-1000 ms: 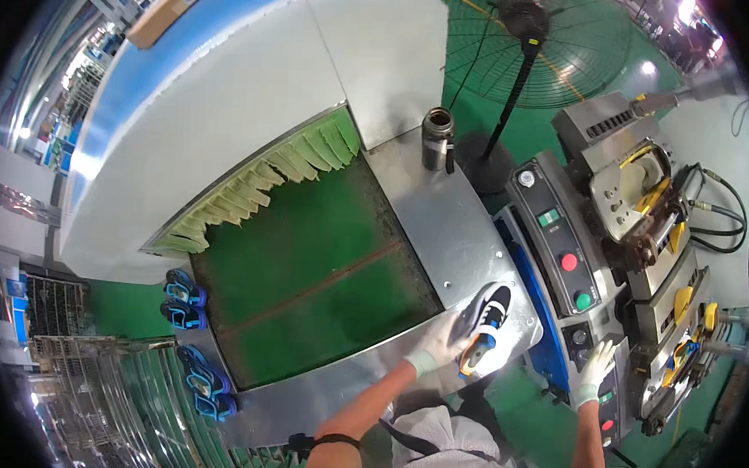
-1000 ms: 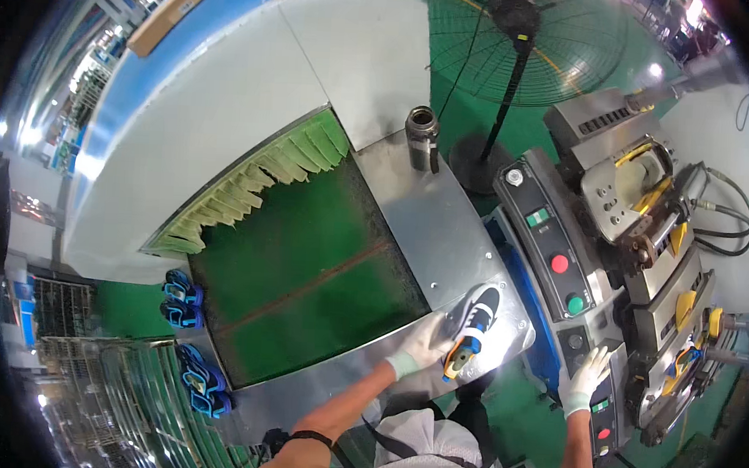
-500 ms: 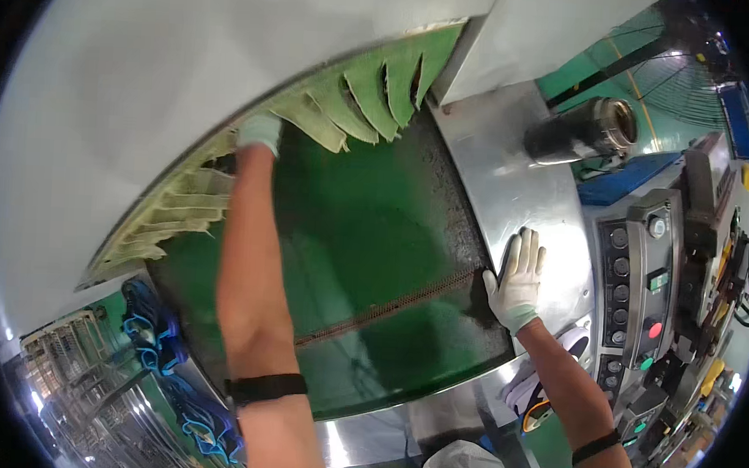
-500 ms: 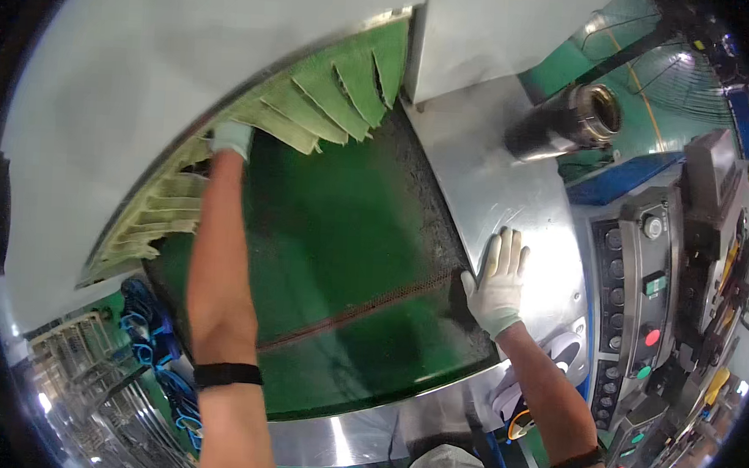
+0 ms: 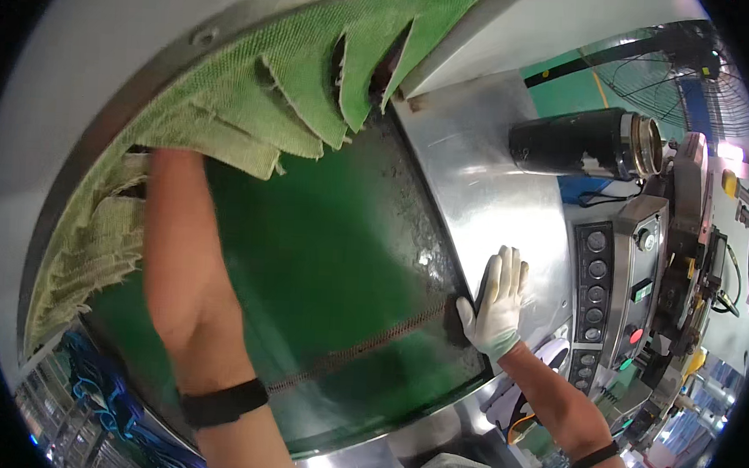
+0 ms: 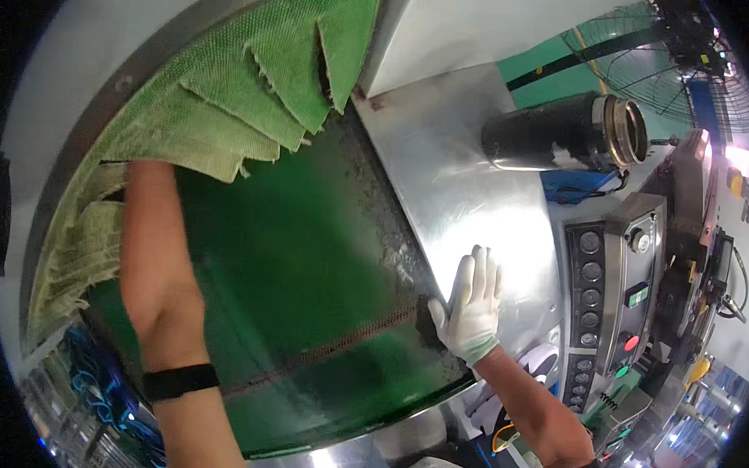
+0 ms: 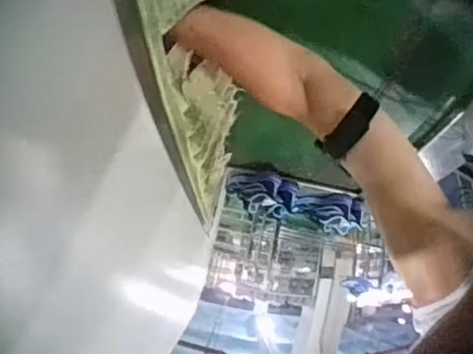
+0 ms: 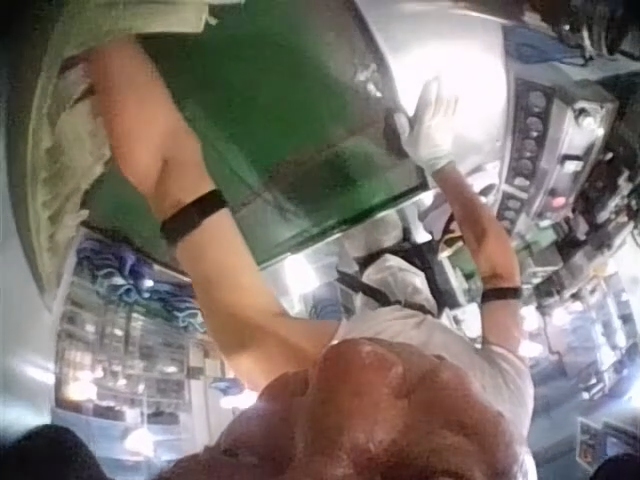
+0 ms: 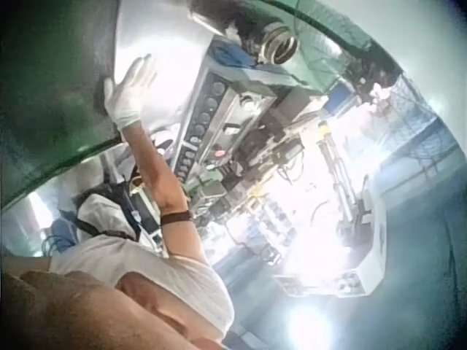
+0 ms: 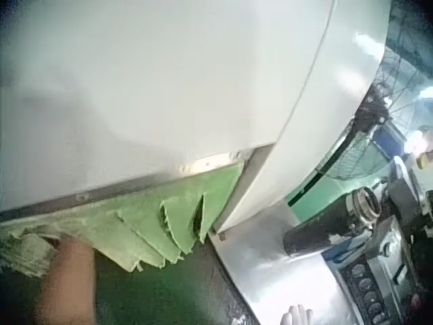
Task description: Operating machinery and placing sneakers on a conveyor belt in a shoe factory.
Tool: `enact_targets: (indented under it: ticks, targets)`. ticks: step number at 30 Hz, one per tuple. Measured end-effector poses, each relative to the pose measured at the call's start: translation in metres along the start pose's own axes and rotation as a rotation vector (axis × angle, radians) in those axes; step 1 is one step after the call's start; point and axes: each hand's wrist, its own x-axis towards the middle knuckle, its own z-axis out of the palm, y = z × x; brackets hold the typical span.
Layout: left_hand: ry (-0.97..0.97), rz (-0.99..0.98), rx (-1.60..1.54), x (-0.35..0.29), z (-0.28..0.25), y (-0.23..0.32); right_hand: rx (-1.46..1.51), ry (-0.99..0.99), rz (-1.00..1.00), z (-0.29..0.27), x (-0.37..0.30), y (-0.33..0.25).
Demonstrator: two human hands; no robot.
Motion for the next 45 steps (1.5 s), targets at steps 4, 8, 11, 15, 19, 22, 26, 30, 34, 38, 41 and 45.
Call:
enact_targets:
  ticks: [4,8,11,15,19,22,26,30,34,38,41,45]
  targets:
    - [0.077,0.122,-0.105,-0.319,0.037,0.01,-0.007,-0.033,0.063,0.006,-0.008,0.029]
    - [0.164,0.133,-0.102,-0.307,0.023,0.0,0.035,-0.024,0.02,0.006,-0.007,0.011]
    - [0.186,0.177,-0.097,-0.31,0.011,-0.068,0.05,-0.017,0.032,-0.004,-0.009,0.019]
    - [0.234,0.194,-0.04,-0.108,-0.003,-0.098,0.088,0.007,0.001,-0.008,0.005,0.012]
    - [0.299,0.23,-0.065,-0.051,0.007,-0.065,0.093,0.032,0.001,-0.008,0.003,0.027]
    - [0.376,0.225,-0.006,-0.077,-0.003,-0.051,0.114,0.055,-0.028,-0.011,-0.001,0.015]
    - [0.061,0.111,0.208,-0.115,-0.025,0.1,0.036,0.057,0.046,-0.004,-0.024,0.04]
    - [-0.364,0.378,0.372,-0.274,-0.043,0.157,0.082,-0.07,-0.073,-0.03,-0.026,0.033]
    - [-0.363,0.292,0.101,-0.365,-0.032,0.206,0.937,-0.081,0.255,-0.058,-0.083,0.065]
    - [-0.376,0.114,-0.118,-0.396,-0.065,0.217,1.358,-0.096,0.333,-0.188,-0.194,0.061]
    - [-0.453,0.149,-0.691,-0.44,-0.089,0.278,1.454,0.127,0.487,-0.22,-0.292,0.089]
    - [-0.481,0.475,-0.961,-0.506,-0.157,0.365,1.701,-0.061,0.356,-0.254,-0.353,0.113]
